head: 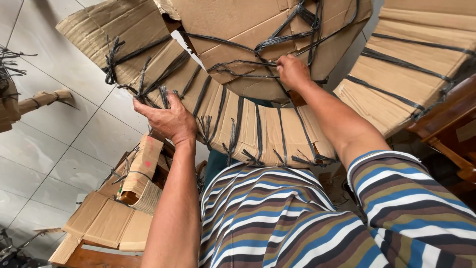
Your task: Wrapping and securing black plastic strips around a cardboard-covered chair frame
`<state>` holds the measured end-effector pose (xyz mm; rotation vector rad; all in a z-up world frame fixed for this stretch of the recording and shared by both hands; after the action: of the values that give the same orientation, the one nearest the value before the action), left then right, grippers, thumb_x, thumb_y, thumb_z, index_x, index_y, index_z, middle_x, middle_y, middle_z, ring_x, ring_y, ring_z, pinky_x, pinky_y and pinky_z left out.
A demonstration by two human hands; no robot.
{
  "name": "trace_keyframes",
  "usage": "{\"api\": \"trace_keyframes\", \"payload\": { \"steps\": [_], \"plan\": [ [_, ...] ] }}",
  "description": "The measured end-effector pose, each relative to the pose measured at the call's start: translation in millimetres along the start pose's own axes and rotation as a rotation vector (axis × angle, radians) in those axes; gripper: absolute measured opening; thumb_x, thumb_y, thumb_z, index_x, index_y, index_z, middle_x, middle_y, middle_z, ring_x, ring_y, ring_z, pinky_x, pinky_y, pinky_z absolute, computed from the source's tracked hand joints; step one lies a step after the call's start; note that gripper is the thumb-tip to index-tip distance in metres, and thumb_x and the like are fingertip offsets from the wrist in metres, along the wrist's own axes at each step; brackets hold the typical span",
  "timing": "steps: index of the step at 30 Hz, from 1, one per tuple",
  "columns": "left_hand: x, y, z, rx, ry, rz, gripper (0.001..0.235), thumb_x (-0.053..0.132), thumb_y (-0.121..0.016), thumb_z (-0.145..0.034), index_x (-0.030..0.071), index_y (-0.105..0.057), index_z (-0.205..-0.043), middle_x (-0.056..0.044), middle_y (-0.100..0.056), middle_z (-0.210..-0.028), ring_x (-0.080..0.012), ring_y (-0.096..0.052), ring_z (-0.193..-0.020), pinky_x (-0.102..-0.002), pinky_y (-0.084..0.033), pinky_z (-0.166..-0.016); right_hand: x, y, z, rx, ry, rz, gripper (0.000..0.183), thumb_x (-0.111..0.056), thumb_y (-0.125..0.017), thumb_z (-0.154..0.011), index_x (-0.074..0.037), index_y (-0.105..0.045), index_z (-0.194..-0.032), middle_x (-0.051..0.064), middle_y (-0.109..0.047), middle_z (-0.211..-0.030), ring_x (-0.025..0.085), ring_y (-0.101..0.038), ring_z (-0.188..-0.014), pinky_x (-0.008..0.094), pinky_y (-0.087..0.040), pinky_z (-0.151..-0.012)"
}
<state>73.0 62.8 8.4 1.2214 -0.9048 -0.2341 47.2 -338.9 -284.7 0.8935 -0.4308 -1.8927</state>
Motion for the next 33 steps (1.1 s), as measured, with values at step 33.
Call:
{"api": "trace_keyframes", "payload": {
  "steps": [33],
  "plan": [
    [-24, -30, -16, -0.004, -0.041, 0.097, 0.097, 0.029, -0.082, -0.085, 0.001, -0.025, -0.158, -0.034, -0.037, -0.156, -0.052, -0.046, -0.14, -0.064, -0.044, -0.112, -237, 235, 153, 0.226, 0.398, -0.747, 0.025, -0.022, -0.057, -0.114, -0.008, -0.069, -0.097, 0.003, -0.062, -0.058, 0.011, -0.063, -0.059, 0.024, -0.053, -0.06]
  ]
}}
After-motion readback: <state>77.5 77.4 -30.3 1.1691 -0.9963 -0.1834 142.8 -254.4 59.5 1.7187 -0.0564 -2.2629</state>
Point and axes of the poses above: each hand's wrist, its own z-axis away from the middle knuckle, its own y-axis out of the back of the hand, x = y × z, the point moved 10 cm from there along -z, towards the middle knuckle
